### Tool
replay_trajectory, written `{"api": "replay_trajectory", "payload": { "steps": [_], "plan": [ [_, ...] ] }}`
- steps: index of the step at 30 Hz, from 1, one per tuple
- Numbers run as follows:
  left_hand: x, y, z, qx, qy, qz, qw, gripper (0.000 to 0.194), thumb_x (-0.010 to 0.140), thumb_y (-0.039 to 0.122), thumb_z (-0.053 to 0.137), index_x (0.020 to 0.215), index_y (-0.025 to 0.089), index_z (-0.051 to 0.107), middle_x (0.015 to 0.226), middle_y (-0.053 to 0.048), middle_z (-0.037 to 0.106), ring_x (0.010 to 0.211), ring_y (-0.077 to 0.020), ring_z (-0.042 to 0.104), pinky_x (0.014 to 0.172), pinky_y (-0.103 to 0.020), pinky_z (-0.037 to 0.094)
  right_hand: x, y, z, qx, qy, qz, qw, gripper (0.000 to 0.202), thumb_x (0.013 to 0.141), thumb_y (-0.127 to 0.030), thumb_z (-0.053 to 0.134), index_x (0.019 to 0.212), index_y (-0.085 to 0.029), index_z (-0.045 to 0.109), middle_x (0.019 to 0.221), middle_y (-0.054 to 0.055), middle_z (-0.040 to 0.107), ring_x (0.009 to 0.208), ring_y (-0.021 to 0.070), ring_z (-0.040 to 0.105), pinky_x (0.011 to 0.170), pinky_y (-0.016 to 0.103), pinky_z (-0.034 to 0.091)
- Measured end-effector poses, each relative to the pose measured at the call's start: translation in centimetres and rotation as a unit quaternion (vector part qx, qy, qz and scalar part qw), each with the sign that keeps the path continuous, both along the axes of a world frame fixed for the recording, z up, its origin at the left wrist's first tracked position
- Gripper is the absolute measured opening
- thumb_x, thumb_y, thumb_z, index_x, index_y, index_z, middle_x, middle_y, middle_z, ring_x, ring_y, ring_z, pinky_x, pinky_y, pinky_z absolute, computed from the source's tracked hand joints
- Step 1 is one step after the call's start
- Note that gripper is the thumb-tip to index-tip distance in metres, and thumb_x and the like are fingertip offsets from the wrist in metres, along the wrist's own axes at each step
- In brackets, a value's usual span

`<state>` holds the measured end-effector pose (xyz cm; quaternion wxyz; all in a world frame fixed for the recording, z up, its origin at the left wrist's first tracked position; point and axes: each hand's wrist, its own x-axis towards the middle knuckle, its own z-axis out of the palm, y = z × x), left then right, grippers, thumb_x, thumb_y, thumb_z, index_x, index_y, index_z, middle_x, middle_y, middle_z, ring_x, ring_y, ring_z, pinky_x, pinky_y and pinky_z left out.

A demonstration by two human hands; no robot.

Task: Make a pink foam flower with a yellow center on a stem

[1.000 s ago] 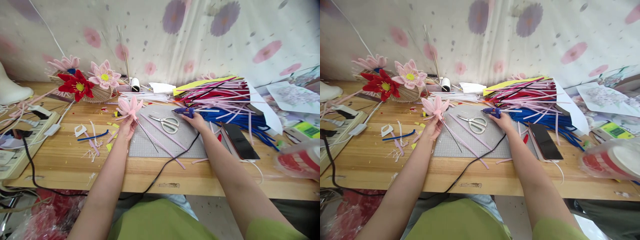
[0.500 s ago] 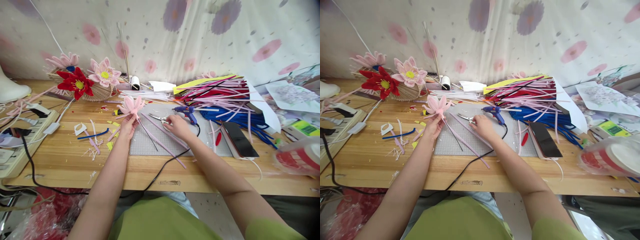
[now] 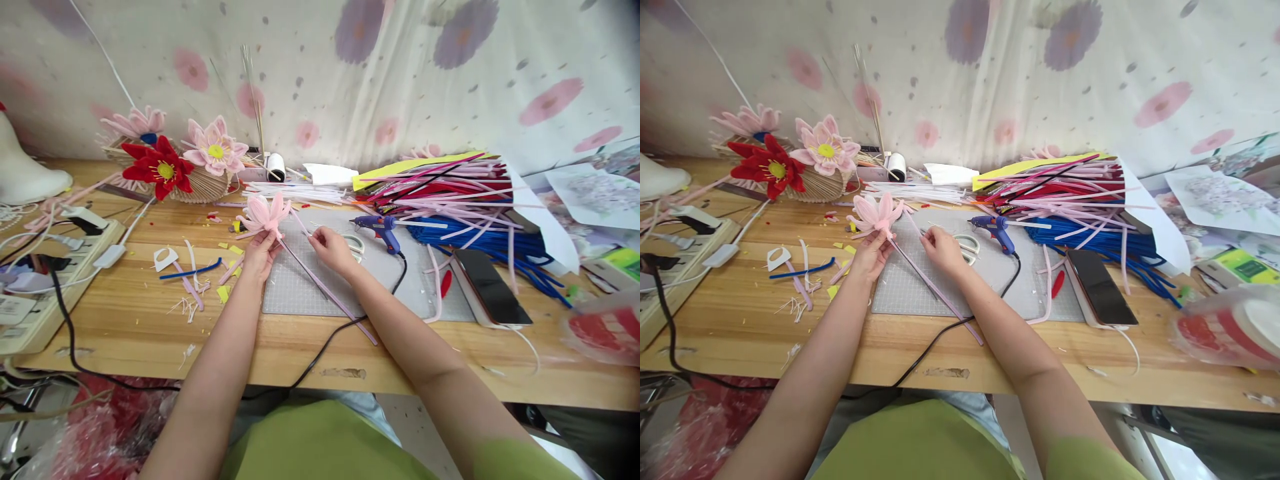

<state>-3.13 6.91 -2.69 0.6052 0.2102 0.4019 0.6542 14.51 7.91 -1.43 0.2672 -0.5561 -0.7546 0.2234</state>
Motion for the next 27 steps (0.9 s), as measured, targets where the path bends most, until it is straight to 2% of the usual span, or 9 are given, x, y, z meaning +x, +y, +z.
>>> {"api": "replay_trajectory", "payload": {
  "steps": [3,7,12,16,27],
  "plan": [
    [-0.1,0.0,-0.2,0.004,0.007,0.003,1.0,0.014,0.068,0.018,0.072,0.077,0.017,0.061,0.07,0.002,0.067,0.067,-0.0086,0.065,0.065,-0.018,0.05,0.1,-0.6,-0.1,-0.032,0.133,0.075,0.988,0.02,0.082,-0.037,0.048,0.075,-0.018,0.05,0.071,0.0,0.056,0.06,0.0104,0.046,0.059,0.024,0.035],
    [-0.1,0.1,-0.2,-0.003,-0.002,0.015,1.0,0.014,0.068,0.016,0.072,0.075,0.017,0.06,0.068,0.002,0.068,0.063,-0.0079,0.064,0.065,-0.019,0.05,0.1,-1.4,0.0,-0.065,0.156,0.143,0.975,0.02,0.078,-0.037,0.051,0.073,-0.018,0.05,0.066,-0.003,0.05,0.057,0.0085,0.04,0.057,0.022,0.034],
    [0.0,0.1,-0.1,-0.009,-0.013,0.028,0.999,0.012,0.069,0.014,0.069,0.075,0.017,0.06,0.069,0.003,0.068,0.063,-0.0079,0.065,0.065,-0.019,0.05,0.1,-1.6,0.3,-0.063,0.145,0.156,0.975,0.019,0.078,-0.035,0.05,0.071,-0.017,0.049,0.064,-0.003,0.048,0.058,0.0087,0.04,0.058,0.022,0.033],
    [0.0,0.0,-0.1,-0.014,-0.011,0.032,0.999,0.011,0.071,0.013,0.068,0.077,0.018,0.06,0.073,0.002,0.069,0.07,-0.0095,0.067,0.07,-0.021,0.051,0.1,-1.8,0.4,-0.07,0.144,0.169,0.973,0.019,0.078,-0.035,0.05,0.07,-0.018,0.048,0.064,-0.003,0.048,0.059,0.0087,0.04,0.058,0.022,0.033],
    [0.3,-0.2,0.3,-0.005,-0.013,0.031,0.999,0.008,0.076,0.011,0.063,0.081,0.016,0.062,0.08,-0.001,0.07,0.079,-0.0123,0.068,0.081,-0.026,0.051,-0.5,-2.0,-0.2,-0.047,0.099,0.171,0.979,0.013,0.076,-0.027,0.049,0.069,-0.017,0.048,0.064,-0.003,0.048,0.057,0.0081,0.04,0.057,0.022,0.031]
  ]
}}
